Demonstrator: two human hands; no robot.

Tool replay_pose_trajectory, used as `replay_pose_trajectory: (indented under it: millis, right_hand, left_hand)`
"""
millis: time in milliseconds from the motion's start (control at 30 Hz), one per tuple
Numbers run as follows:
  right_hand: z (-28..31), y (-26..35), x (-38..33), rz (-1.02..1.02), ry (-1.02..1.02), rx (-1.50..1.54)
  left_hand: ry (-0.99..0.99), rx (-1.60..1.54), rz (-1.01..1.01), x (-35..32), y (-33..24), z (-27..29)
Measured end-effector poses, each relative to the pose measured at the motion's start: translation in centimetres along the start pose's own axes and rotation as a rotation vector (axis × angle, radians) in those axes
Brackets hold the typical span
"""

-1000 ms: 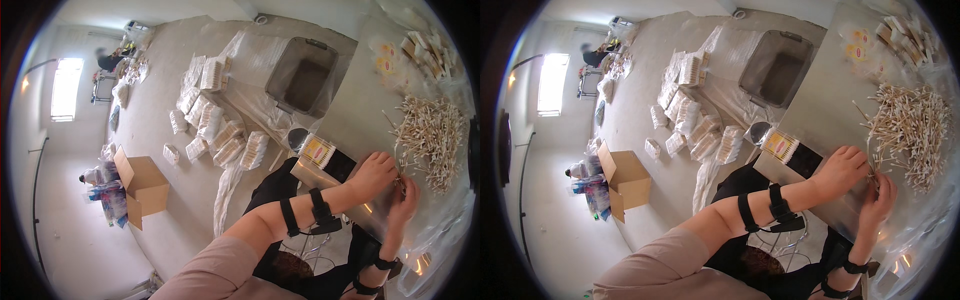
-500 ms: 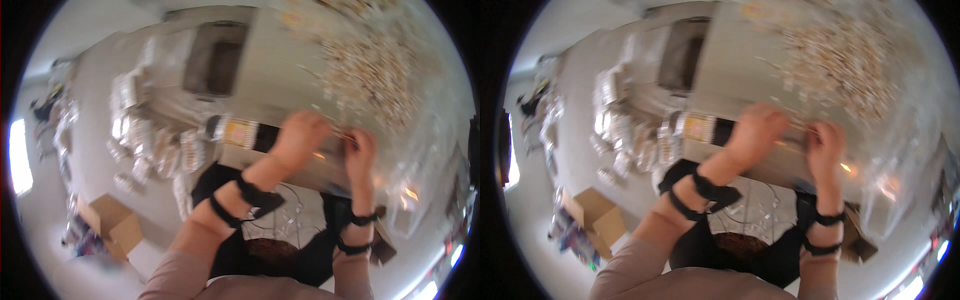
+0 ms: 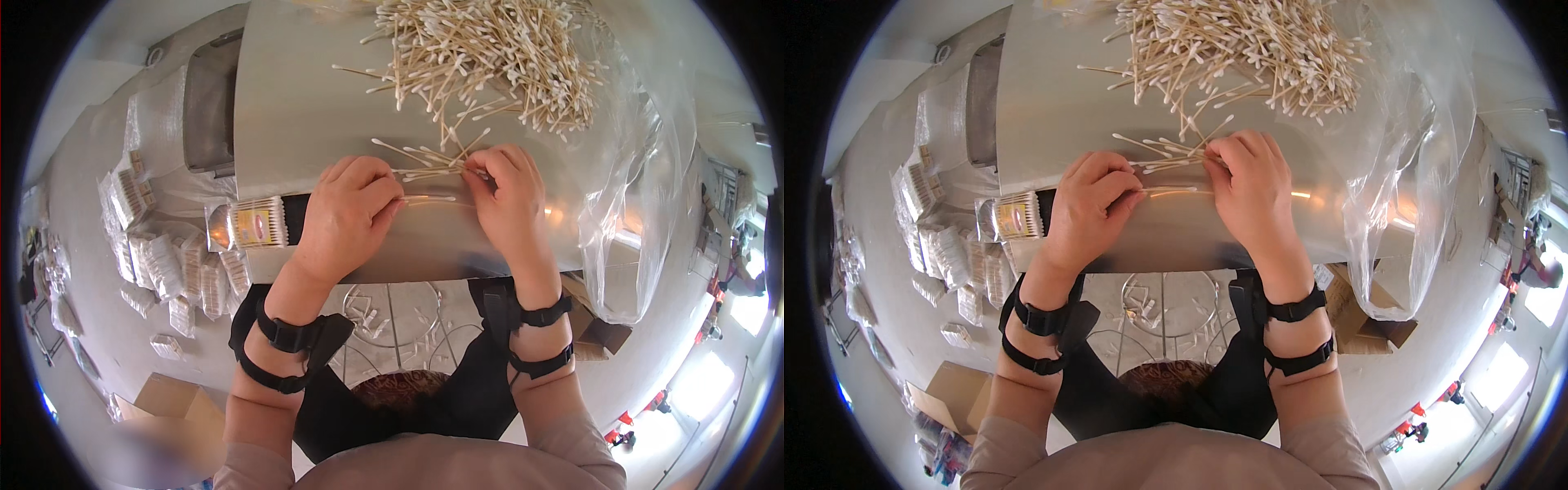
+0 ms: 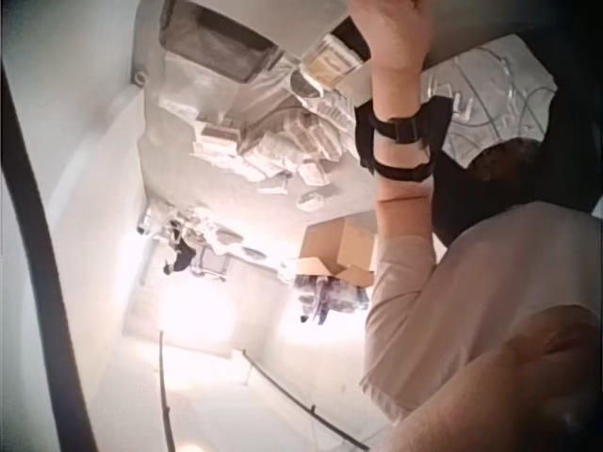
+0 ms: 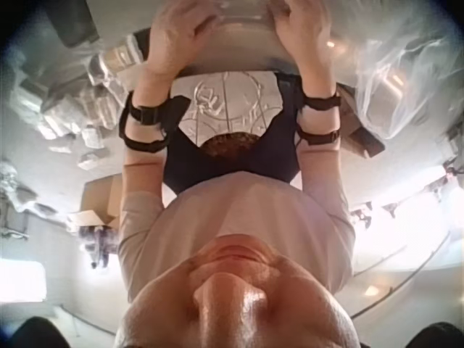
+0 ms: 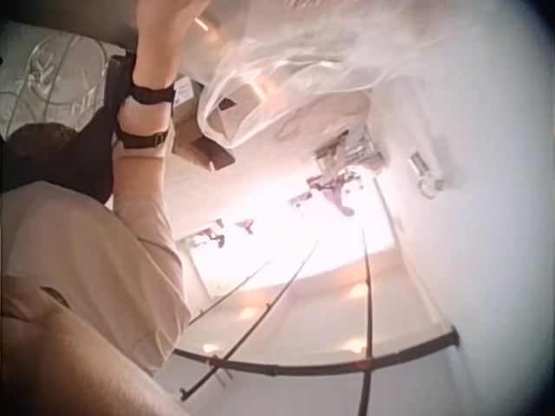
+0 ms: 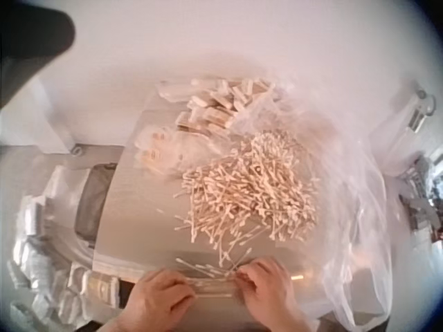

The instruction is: Organizing cotton swabs and placing them into small plastic bags.

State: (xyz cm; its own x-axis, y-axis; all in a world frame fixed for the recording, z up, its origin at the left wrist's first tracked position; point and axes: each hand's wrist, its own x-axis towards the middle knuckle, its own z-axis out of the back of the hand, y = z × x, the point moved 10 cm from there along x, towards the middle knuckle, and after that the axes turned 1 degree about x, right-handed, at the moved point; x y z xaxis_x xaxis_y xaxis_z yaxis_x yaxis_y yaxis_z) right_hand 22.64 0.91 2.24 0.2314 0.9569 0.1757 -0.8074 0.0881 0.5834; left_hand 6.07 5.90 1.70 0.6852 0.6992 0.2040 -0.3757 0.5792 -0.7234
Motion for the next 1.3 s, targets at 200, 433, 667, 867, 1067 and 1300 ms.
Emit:
replay_pose_trajectory:
  millis: [200,433,667,867,1067,1300]
  right_hand:
    - [-0.2,-0.8,0.2,-0.073,0.0,0.092]
    - [-0.3,-0.5,0.4,-0.049,0.041,0.017]
    - [0.0,-2.4,0.2,-0.168,0.003,0.175]
    - [1.2,-2.4,0.2,-0.164,-0.106,0.092]
    - [0.4,-0.1,0.7,0.008,0.001,-0.003]
    - [-0.2,1.9,0.6,0.157,0.04,-0.062]
  left_hand:
    - [-0.133,-0.036,0.134,0.9,0.9,0.7]
    - [-0.105,0.086,0.011,1.6,0.6,-0.1]
    - [-0.117,-0.062,0.1,1.3,1.5,0.2]
    - [-0.135,0.023,0.079,1.6,1.2,0.5]
    - [-0.177,0.091,0.06,1.7,1.1,1.2]
    - [-0.212,0.129,-0.035,2.1,0.9,1.5]
